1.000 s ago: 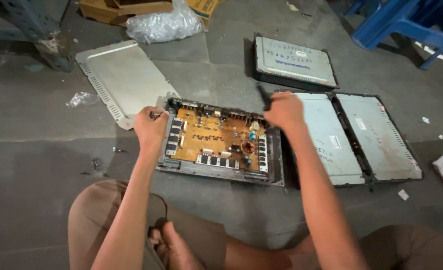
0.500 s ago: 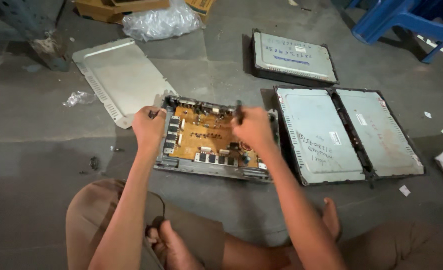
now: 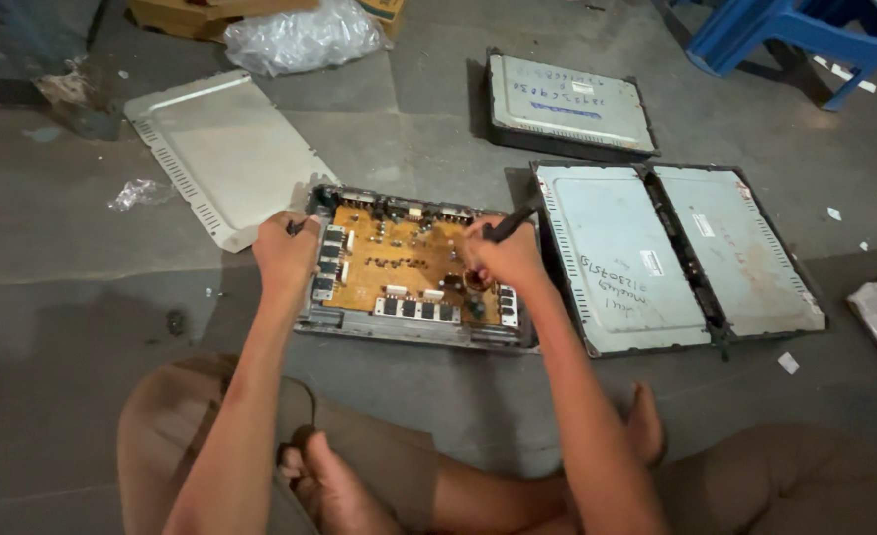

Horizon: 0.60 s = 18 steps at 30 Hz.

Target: The person sits on the floor and disassembles an electronic device. They use a screwdriver to remove screws from a circuit board, then use a hammer to tap the board loose from its metal casing. The person removes the board and continues to work on the device's internal components.

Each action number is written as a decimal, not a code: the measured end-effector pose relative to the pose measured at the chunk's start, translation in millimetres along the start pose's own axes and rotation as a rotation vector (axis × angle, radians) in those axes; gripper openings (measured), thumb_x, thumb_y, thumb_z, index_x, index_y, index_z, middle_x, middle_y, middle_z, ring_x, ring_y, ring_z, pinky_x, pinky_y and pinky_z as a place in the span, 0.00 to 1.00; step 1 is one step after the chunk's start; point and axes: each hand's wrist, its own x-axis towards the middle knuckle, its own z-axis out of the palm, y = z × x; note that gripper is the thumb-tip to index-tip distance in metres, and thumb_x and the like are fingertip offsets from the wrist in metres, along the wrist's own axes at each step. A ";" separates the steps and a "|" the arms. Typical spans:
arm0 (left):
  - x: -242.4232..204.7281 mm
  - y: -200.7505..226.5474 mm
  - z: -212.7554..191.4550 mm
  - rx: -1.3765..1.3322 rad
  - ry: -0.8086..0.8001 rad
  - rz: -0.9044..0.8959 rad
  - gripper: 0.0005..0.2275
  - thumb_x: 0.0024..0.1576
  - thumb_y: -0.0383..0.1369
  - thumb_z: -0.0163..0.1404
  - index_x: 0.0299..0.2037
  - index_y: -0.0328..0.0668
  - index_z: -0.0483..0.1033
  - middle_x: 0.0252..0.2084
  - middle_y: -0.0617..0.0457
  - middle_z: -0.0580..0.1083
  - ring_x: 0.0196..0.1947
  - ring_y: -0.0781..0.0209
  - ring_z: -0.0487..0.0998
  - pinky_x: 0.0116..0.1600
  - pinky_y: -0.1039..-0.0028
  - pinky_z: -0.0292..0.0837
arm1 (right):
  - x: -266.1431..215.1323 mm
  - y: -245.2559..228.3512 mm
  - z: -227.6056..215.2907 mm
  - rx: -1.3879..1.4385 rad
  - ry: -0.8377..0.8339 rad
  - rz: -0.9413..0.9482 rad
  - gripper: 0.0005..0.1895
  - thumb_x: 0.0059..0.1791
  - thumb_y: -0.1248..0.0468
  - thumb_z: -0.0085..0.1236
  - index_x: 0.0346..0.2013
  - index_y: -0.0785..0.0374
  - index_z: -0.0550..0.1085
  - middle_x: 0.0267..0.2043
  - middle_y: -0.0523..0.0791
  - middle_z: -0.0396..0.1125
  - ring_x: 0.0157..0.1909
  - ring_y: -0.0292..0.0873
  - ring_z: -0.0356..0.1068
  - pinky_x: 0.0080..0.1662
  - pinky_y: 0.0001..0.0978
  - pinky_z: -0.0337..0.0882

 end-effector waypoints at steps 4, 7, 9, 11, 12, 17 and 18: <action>9.6 -16.9 -3.6 0.094 0.043 0.058 0.12 0.56 0.34 0.56 0.39 0.29 0.79 0.26 0.46 0.76 0.24 0.56 0.77 0.28 0.67 0.74 | 10.4 1.7 -19.5 0.427 0.069 -0.102 0.06 0.47 0.69 0.57 0.37 0.65 0.78 0.23 0.46 0.72 0.18 0.36 0.67 0.21 0.27 0.64; 18.9 -31.3 -8.8 0.332 0.173 0.294 0.12 0.53 0.35 0.57 0.38 0.30 0.81 0.31 0.38 0.78 0.34 0.42 0.81 0.42 0.57 0.76 | 7.0 9.9 -29.7 0.227 0.258 -0.300 0.04 0.49 0.69 0.56 0.35 0.65 0.77 0.22 0.44 0.70 0.20 0.34 0.67 0.23 0.26 0.65; 19.3 -40.3 -13.1 0.491 0.213 0.323 0.13 0.52 0.36 0.57 0.36 0.30 0.81 0.37 0.32 0.76 0.36 0.31 0.79 0.43 0.51 0.74 | -0.1 16.5 -36.5 0.049 0.252 -0.458 0.07 0.51 0.68 0.57 0.31 0.70 0.76 0.22 0.44 0.71 0.23 0.34 0.70 0.28 0.26 0.69; 16.7 -46.2 -15.6 0.607 0.215 0.307 0.13 0.51 0.36 0.56 0.36 0.30 0.81 0.41 0.27 0.75 0.38 0.26 0.77 0.44 0.47 0.73 | -2.6 16.8 -48.2 -0.003 0.107 -0.058 0.07 0.47 0.68 0.57 0.29 0.71 0.77 0.20 0.45 0.69 0.19 0.37 0.67 0.23 0.29 0.62; 16.2 -47.3 -18.9 0.648 0.199 0.278 0.14 0.50 0.37 0.56 0.36 0.30 0.80 0.41 0.26 0.75 0.38 0.25 0.77 0.44 0.47 0.73 | -1.4 14.5 -53.0 -0.026 0.026 0.137 0.08 0.45 0.67 0.56 0.28 0.71 0.78 0.19 0.46 0.69 0.17 0.39 0.65 0.21 0.31 0.59; 16.6 -41.1 -20.8 0.688 0.089 0.082 0.17 0.53 0.40 0.55 0.38 0.29 0.80 0.39 0.25 0.76 0.42 0.24 0.78 0.49 0.46 0.74 | 4.0 11.9 -72.7 0.105 0.076 0.017 0.09 0.44 0.65 0.57 0.34 0.68 0.78 0.23 0.44 0.71 0.18 0.36 0.66 0.23 0.26 0.62; 16.5 -39.4 -21.0 0.683 0.071 0.100 0.16 0.53 0.40 0.55 0.38 0.28 0.80 0.39 0.25 0.76 0.42 0.25 0.78 0.49 0.47 0.74 | 4.6 13.8 -69.4 0.171 0.200 -0.045 0.09 0.44 0.66 0.57 0.35 0.67 0.78 0.25 0.43 0.72 0.19 0.35 0.67 0.23 0.26 0.65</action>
